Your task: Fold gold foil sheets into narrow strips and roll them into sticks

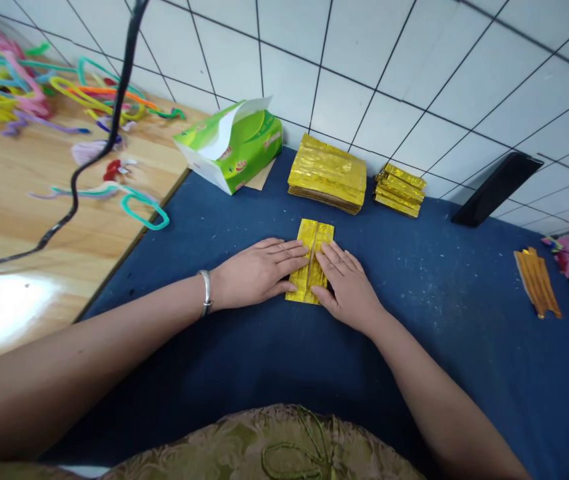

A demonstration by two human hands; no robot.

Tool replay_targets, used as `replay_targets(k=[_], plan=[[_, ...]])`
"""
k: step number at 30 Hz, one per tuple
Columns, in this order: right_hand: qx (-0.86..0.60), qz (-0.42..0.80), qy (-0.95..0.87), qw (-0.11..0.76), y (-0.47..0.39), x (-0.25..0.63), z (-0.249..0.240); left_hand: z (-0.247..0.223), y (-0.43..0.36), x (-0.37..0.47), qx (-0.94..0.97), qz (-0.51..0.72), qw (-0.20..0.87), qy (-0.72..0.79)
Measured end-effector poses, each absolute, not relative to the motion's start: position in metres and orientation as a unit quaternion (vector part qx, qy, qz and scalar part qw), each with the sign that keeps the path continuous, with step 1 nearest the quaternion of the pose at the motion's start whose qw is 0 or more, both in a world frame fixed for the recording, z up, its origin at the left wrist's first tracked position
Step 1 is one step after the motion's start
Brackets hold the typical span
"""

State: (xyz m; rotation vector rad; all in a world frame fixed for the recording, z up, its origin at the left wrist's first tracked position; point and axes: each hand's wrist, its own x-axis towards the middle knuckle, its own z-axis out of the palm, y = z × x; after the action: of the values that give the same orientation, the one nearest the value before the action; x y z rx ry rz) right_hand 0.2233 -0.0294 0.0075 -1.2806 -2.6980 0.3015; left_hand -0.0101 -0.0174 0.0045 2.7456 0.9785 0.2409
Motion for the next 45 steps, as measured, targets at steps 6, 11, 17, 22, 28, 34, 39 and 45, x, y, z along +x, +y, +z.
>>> replay_targets(k=[6,11,17,22,28,34,39,45], plan=[[-0.417,0.099,-0.902,0.058,-0.028,0.227,0.007,0.005,-0.021,-0.006,0.939,0.065,0.096,0.325],[-0.414,0.098,-0.903,0.056,-0.028,0.229,0.007,0.004,-0.020,-0.005,0.942,0.065,0.088,0.318],[-0.402,0.092,-0.910,0.053,-0.026,0.233,0.007,0.006,-0.018,-0.004,0.947,0.067,0.076,0.304],[-0.376,0.095,-0.920,0.056,-0.023,0.239,0.011,0.008,-0.019,-0.004,0.945,0.076,0.080,0.306],[-0.333,0.120,-0.934,0.043,-0.022,0.246,0.021,0.008,-0.018,-0.004,0.945,0.074,0.091,0.307],[-0.333,0.109,-0.934,0.076,-0.025,0.244,0.021,0.012,-0.018,-0.006,0.946,0.058,0.102,0.301],[-0.316,0.071,-0.940,0.104,-0.027,0.241,0.019,0.017,-0.018,-0.008,0.948,0.055,0.122,0.290],[-0.300,0.048,-0.945,0.121,-0.027,0.242,0.018,0.017,-0.017,-0.009,0.947,0.052,0.132,0.288]])
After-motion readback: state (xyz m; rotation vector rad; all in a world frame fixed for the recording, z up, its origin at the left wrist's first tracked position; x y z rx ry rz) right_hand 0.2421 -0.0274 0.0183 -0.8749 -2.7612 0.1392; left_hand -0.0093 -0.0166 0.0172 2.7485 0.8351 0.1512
